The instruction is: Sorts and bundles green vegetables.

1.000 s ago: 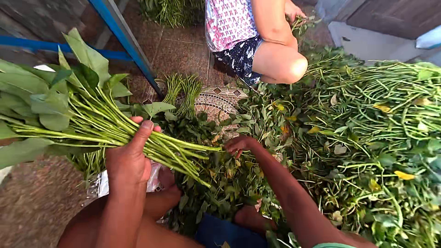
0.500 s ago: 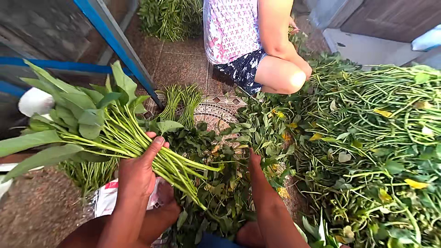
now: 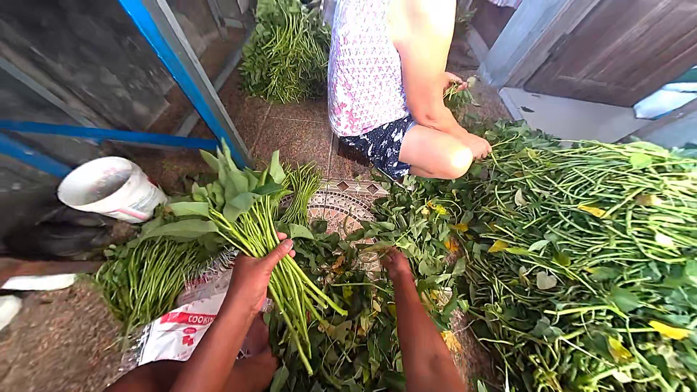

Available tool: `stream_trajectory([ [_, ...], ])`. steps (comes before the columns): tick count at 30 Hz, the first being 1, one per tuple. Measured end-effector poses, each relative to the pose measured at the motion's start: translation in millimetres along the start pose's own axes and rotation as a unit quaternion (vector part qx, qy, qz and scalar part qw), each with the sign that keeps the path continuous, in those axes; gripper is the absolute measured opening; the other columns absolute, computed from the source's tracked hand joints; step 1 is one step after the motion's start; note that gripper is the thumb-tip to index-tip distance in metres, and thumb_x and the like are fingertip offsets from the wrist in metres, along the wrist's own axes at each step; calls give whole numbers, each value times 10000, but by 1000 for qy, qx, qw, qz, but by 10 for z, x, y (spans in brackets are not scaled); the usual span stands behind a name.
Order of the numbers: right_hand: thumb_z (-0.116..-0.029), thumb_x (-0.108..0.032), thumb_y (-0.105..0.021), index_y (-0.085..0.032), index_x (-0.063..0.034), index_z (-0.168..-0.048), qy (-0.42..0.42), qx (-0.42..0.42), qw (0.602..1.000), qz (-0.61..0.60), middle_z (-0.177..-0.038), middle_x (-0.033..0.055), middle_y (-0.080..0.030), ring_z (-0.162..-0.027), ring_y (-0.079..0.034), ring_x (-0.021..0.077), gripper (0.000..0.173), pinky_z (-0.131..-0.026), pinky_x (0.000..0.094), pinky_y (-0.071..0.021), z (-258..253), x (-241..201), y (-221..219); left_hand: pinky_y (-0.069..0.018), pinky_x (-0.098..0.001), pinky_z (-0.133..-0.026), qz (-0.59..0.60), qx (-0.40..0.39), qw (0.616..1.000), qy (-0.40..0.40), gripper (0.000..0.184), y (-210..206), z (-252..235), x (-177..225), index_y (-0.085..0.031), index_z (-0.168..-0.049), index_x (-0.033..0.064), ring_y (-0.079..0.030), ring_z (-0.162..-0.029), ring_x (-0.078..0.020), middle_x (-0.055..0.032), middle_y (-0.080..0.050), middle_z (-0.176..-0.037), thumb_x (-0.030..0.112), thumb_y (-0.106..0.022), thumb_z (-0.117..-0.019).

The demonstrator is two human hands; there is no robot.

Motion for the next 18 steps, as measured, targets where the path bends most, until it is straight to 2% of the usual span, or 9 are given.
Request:
stream_trajectory([
  [2,-1104,-112,-407,-439,47,-1310,49,-8,994,-93,-1030,134,-602,-816,-631,160,262,-724,311,-555,164,-52,-172,-620,-270,-703,-26,-4,1000,9,173,-7,-31,-64,-646,-1094,-5,-717,-722,-141,-55,-727,-857,-5,-698,-929],
  [4,-1048,-10,-499,-454,54,-1243,119,-24,989,-88,-939,130,-616,-717,-626,148,210,-660,301,-560,437,-116,-319,-617,-274,-709,-44,-16,999,17,162,-22,-59,-136,-648,-1077,-10,-712,-725,-141,-55,-724,-852,-8,-704,-924],
  [6,-1014,19,-557,-461,79,-1338,172,-66,982,-35,-976,158,-657,-768,-653,161,343,-697,317,-566,818,-153,-491,-616,-286,-713,-57,-25,998,21,161,-26,-93,-196,-648,-1068,-23,-712,-730,-151,-68,-725,-852,-12,-712,-920],
  [8,-995,28,-583,-534,100,-1315,205,-108,973,12,-972,147,-683,-799,-665,145,332,-744,311,-579,1239,-114,-649,-612,-297,-727,-77,-32,996,34,180,-12,-101,-244,-653,-1085,-25,-709,-751,-157,-81,-720,-886,6,-721,-921],
  [10,-993,27,-583,-572,100,-1282,221,-151,962,51,-940,133,-689,-760,-669,133,298,-723,302,-589,1668,-64,-771,-602,-292,-738,-90,-40,994,48,191,3,-98,-253,-664,-1100,-18,-706,-761,-147,-83,-725,-900,34,-729,-929],
  [12,-990,14,-591,-586,92,-1284,240,-187,948,92,-910,117,-695,-698,-668,123,304,-651,289,-592,2073,-22,-819,-605,-293,-752,-93,-55,992,57,217,14,-83,-245,-666,-1123,-20,-707,-779,-144,-88,-723,-926,50,-736,-929],
  [14,-989,-5,-612,-600,91,-1278,265,-210,929,148,-936,119,-705,-712,-670,112,305,-638,271,-580,2419,7,-807,-605,-292,-768,-92,-79,991,59,241,18,-47,-231,-662,-1150,-17,-707,-792,-136,-82,-721,-942,65,-735,-935],
  [15,-983,-19,-624,-621,85,-1266,287,-217,915,185,-965,129,-712,-746,-675,113,301,-663,270,-578,2553,18,-789,-604,-296,-776,-91,-89,990,59,251,17,-31,-226,-666,-1158,-12,-709,-797,-135,-77,-724,-942,77,-738,-935],
  [18,-970,-50,-634,-679,69,-1232,376,-225,849,295,-1073,192,-714,-908,-699,188,290,-841,327,-580,2902,32,-701,-584,-314,-833,-103,-112,986,68,316,15,47,-220,-673,-1210,9,-703,-873,-137,-81,-729,-1013,124,-757,-929],
])
Point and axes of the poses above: each hand's wrist, its own z-axis away from the middle knuckle, its own y-axis out of the back of the hand, x = y × z, the point moved 5 cm from there along -z, towards the middle knuckle
